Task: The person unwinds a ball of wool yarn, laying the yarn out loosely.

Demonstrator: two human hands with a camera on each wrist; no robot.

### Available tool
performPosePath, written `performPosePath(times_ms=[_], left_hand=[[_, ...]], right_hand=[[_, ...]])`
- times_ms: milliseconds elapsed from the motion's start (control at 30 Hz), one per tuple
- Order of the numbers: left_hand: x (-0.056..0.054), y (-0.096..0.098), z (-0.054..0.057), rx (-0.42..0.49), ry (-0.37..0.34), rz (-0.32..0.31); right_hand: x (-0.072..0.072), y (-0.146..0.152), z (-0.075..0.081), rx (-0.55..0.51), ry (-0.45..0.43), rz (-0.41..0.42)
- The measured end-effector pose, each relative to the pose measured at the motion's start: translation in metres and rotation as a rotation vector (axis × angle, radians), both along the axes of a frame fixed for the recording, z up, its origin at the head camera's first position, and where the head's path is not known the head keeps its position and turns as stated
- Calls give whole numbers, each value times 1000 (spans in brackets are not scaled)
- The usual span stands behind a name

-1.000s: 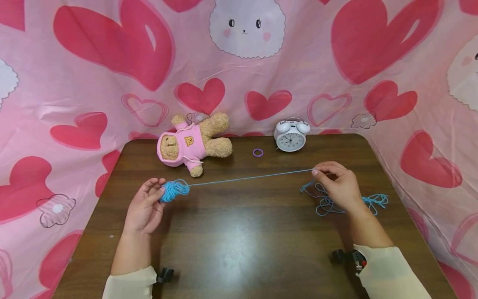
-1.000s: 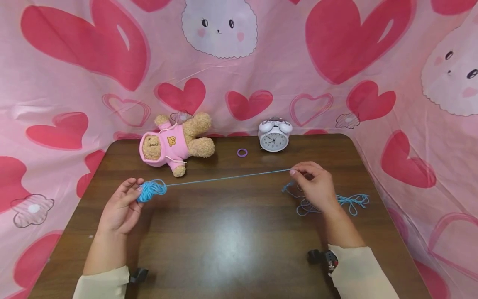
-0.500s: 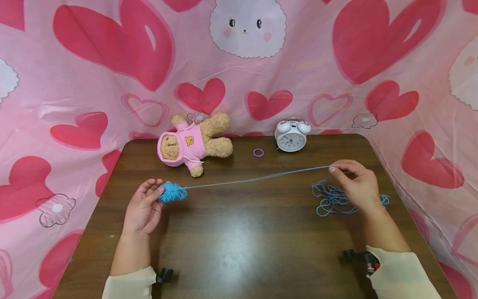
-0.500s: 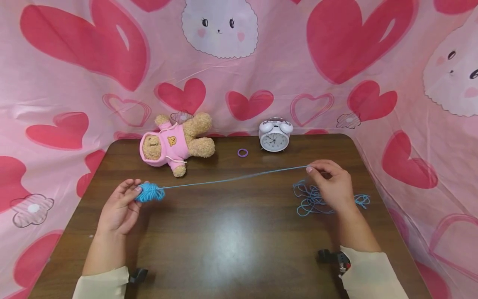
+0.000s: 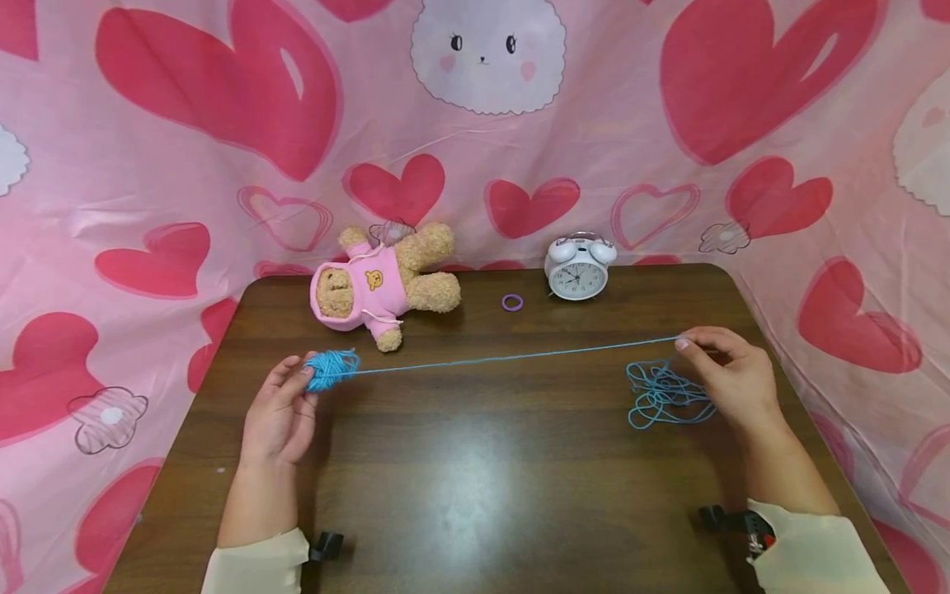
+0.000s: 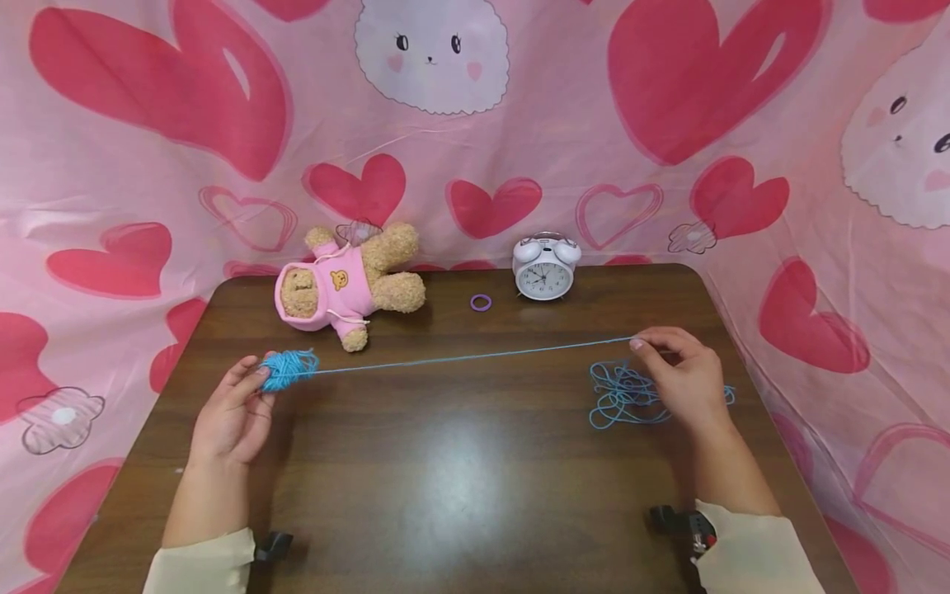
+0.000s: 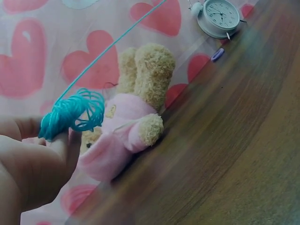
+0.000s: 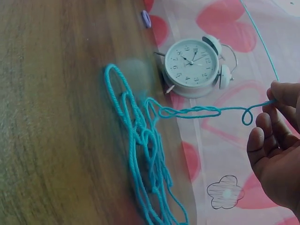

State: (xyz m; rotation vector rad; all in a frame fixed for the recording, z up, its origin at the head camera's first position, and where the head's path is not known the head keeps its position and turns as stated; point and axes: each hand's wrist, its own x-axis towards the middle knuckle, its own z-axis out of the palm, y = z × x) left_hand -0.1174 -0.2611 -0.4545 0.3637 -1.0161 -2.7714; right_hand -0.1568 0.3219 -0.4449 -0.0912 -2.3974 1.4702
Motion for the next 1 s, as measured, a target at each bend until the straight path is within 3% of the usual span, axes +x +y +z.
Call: performPosePath(times_ms=[167,367,533,867,1000], left_hand=[[1,3,-1,-34,-14,-44],[3,2,1,-135,-51,-149],[5,1,3,-164,-34,-197],[6,3,5,-240,-18,-240],[6,2,6,-192,-5,-248]], right_hand=[[2,-2,1,33,11,15],[2,-3,1,77,-16,13],[3,-2,-1,78,-34,13],[6,0,-5,112,-39,36],[8,0,-5,143,-38,48]])
